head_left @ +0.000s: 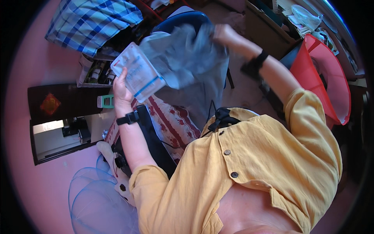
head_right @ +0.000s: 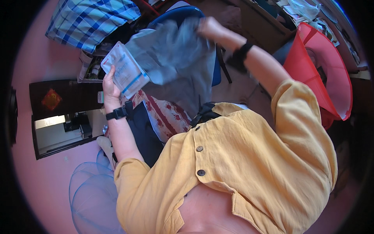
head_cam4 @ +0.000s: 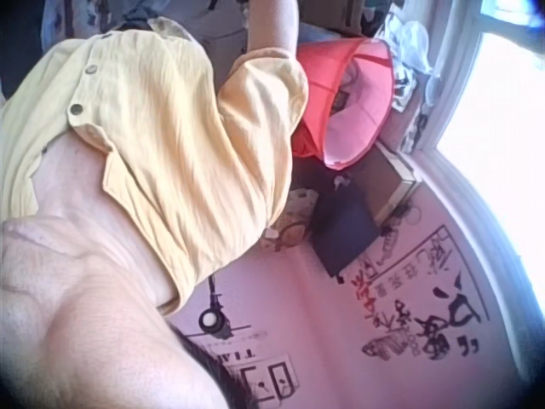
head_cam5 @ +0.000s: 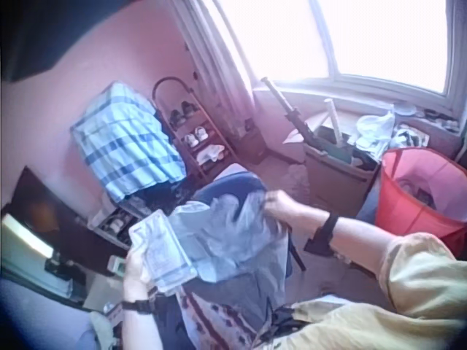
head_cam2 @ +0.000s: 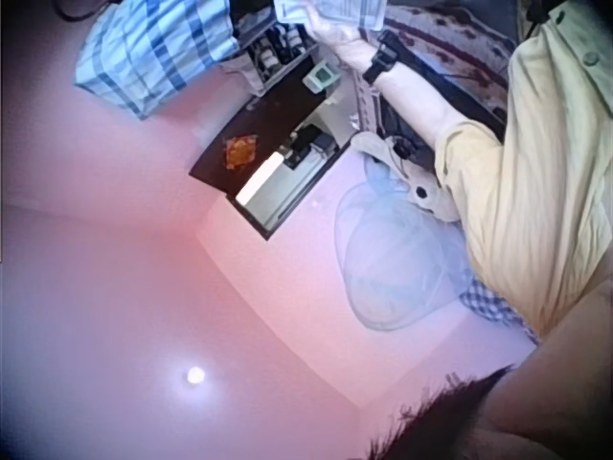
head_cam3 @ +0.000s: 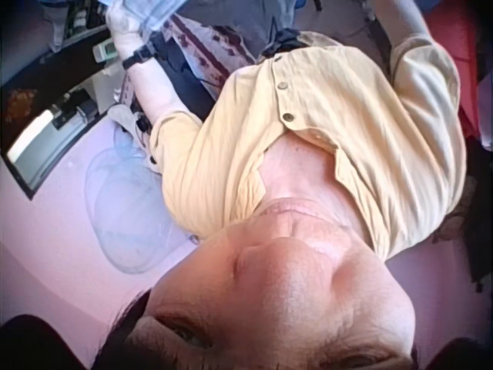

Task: The person lies on a bed and sorts through a red bucket, handling a metal hose, several sealed packets, a small green box, a white envelope, and a gray cloth bag. They place items into the bag and set the bucket aside.

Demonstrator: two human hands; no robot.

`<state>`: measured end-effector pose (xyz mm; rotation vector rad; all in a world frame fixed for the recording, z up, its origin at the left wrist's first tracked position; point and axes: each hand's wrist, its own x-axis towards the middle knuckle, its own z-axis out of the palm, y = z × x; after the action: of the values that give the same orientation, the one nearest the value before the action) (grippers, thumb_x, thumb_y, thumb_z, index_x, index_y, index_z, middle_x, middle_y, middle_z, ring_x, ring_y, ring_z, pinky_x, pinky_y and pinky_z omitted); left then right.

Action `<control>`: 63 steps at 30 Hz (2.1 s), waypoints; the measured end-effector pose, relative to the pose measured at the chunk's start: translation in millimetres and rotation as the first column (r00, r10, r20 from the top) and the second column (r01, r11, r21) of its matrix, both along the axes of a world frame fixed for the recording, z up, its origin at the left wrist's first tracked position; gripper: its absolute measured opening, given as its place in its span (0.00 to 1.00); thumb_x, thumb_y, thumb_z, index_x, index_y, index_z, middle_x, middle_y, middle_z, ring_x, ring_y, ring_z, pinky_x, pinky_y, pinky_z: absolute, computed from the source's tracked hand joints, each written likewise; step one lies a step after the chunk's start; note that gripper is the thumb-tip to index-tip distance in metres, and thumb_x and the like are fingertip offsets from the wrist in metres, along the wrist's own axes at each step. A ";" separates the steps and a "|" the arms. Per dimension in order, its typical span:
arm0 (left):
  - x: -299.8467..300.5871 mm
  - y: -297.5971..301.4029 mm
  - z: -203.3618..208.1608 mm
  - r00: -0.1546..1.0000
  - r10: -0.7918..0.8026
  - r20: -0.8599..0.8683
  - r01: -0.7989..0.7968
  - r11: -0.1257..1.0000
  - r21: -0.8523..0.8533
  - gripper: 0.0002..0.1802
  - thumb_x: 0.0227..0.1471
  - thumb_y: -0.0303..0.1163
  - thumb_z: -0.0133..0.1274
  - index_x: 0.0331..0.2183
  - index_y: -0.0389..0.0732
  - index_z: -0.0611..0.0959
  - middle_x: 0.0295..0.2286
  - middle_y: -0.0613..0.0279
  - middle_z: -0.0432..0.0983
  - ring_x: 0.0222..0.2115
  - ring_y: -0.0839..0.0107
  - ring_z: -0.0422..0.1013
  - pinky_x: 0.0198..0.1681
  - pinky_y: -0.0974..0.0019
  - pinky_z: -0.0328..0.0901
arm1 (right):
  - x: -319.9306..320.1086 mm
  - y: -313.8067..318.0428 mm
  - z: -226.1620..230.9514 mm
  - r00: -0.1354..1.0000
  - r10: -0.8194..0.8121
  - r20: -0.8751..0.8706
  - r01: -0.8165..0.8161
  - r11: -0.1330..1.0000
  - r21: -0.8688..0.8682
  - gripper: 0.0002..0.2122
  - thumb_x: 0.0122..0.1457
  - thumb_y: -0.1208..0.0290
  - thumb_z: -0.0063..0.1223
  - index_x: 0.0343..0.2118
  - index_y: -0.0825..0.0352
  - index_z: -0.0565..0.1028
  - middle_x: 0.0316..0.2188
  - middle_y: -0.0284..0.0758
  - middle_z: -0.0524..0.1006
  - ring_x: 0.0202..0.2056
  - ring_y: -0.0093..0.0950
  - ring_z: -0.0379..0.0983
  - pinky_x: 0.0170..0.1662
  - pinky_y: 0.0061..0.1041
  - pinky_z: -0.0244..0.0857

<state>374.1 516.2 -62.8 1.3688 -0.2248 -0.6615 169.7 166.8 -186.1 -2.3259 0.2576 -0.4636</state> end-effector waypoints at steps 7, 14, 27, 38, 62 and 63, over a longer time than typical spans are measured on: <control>15.7 53.0 18.5 0.947 0.161 0.277 -0.057 0.935 -0.349 0.27 0.61 0.44 0.50 0.54 0.36 0.71 0.49 0.58 0.72 0.50 0.61 0.68 0.56 0.59 0.61 | -34.5 -49.4 78.8 0.434 -0.535 0.725 0.516 0.807 0.287 0.13 0.61 0.60 0.52 0.37 0.66 0.74 0.29 0.37 0.75 0.28 0.29 0.72 0.30 0.29 0.65; -51.3 66.2 -155.6 0.980 -0.014 -0.197 0.069 0.959 0.274 0.17 0.60 0.30 0.51 0.49 0.35 0.75 0.45 0.57 0.76 0.46 0.63 0.73 0.49 0.60 0.69 | -123.6 9.5 -78.6 0.529 0.228 -0.817 -0.480 0.875 -0.066 0.15 0.51 0.76 0.50 0.43 0.63 0.78 0.37 0.44 0.78 0.42 0.40 0.75 0.46 0.36 0.70; -38.4 86.4 -124.0 0.980 0.072 -0.186 -0.076 0.997 -0.018 0.29 0.58 0.41 0.53 0.58 0.43 0.67 0.52 0.62 0.70 0.54 0.63 0.65 0.59 0.56 0.57 | -100.3 -27.0 -55.2 0.894 -0.444 0.064 0.157 0.443 0.883 0.13 0.62 0.57 0.54 0.37 0.62 0.78 0.26 0.25 0.76 0.25 0.15 0.71 0.29 0.18 0.67; -65.2 101.3 -84.0 0.994 0.083 -0.075 -0.102 0.949 -0.299 0.30 0.56 0.46 0.56 0.56 0.45 0.70 0.50 0.65 0.72 0.52 0.66 0.66 0.59 0.56 0.56 | -103.6 -28.3 -1.9 0.854 -0.396 0.337 -0.059 0.570 0.820 0.17 0.64 0.51 0.49 0.40 0.63 0.74 0.32 0.28 0.72 0.35 0.20 0.69 0.41 0.23 0.65; -125.0 -41.7 -124.5 0.782 -0.428 -0.454 -0.027 0.704 -0.710 0.17 0.64 0.39 0.44 0.48 0.43 0.80 0.56 0.47 0.66 0.61 0.57 0.56 0.68 0.44 0.29 | -44.1 118.2 -20.6 0.953 0.302 -0.040 -0.228 0.795 0.562 0.29 0.53 0.53 0.64 0.49 0.71 0.68 0.46 0.48 0.73 0.49 0.40 0.70 0.53 0.35 0.66; -126.0 -45.8 -121.3 0.775 -0.416 -0.476 -0.047 0.713 -0.700 0.17 0.64 0.39 0.44 0.48 0.44 0.80 0.57 0.47 0.65 0.61 0.56 0.56 0.68 0.43 0.30 | -42.0 116.1 -21.1 0.963 0.264 -0.052 -0.187 0.794 0.579 0.28 0.53 0.55 0.64 0.48 0.71 0.68 0.44 0.47 0.74 0.47 0.39 0.71 0.52 0.34 0.67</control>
<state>248.1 470.4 -184.1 0.3591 -0.0719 -1.0446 127.7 283.0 -207.2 -1.7608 0.1477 -0.0858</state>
